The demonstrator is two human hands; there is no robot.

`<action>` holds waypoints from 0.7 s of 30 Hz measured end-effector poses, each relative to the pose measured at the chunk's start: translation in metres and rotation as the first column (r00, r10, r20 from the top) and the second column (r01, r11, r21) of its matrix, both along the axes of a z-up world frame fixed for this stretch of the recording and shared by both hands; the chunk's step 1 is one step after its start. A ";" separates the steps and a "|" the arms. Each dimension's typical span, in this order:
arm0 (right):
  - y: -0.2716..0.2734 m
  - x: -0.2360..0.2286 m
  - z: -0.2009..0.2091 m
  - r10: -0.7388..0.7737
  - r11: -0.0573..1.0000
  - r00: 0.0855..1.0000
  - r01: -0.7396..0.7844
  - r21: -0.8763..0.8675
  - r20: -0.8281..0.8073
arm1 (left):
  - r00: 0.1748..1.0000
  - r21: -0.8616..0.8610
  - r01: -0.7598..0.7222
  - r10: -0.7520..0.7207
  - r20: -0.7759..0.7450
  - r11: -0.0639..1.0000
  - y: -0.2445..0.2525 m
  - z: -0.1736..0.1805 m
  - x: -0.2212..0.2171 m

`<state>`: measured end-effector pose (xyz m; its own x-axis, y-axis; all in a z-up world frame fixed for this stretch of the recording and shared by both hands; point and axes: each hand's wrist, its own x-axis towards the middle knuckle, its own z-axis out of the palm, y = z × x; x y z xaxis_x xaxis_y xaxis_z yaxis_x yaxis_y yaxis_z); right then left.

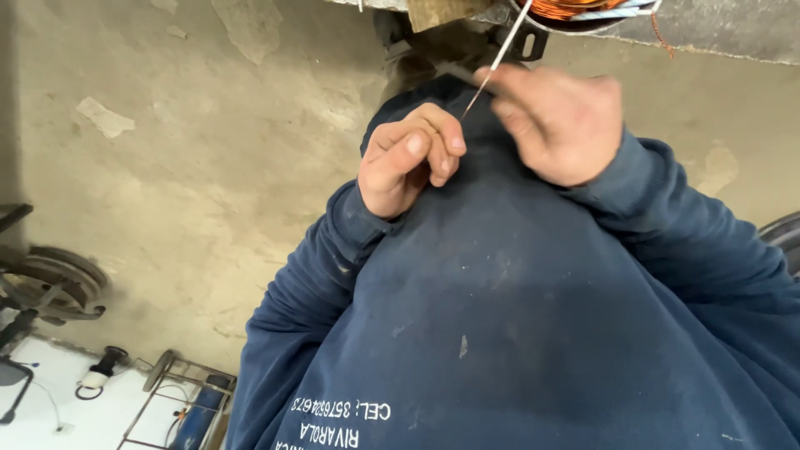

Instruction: The person works on an electric motor stator at a workbench. They cut white plastic zip ties around the copper windings, use a small blade to scrape insulation off the copper wire leads, and twist the bare wire ends together by hand.

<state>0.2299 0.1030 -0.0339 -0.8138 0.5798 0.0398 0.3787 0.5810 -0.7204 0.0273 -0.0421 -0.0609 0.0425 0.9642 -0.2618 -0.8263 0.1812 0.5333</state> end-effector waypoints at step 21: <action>0.013 0.012 0.038 0.023 0.999 0.994 -0.026 0.034 0.107 | 0.088 0.297 0.524 0.296 -0.951 0.798 0.041 0.052 -0.025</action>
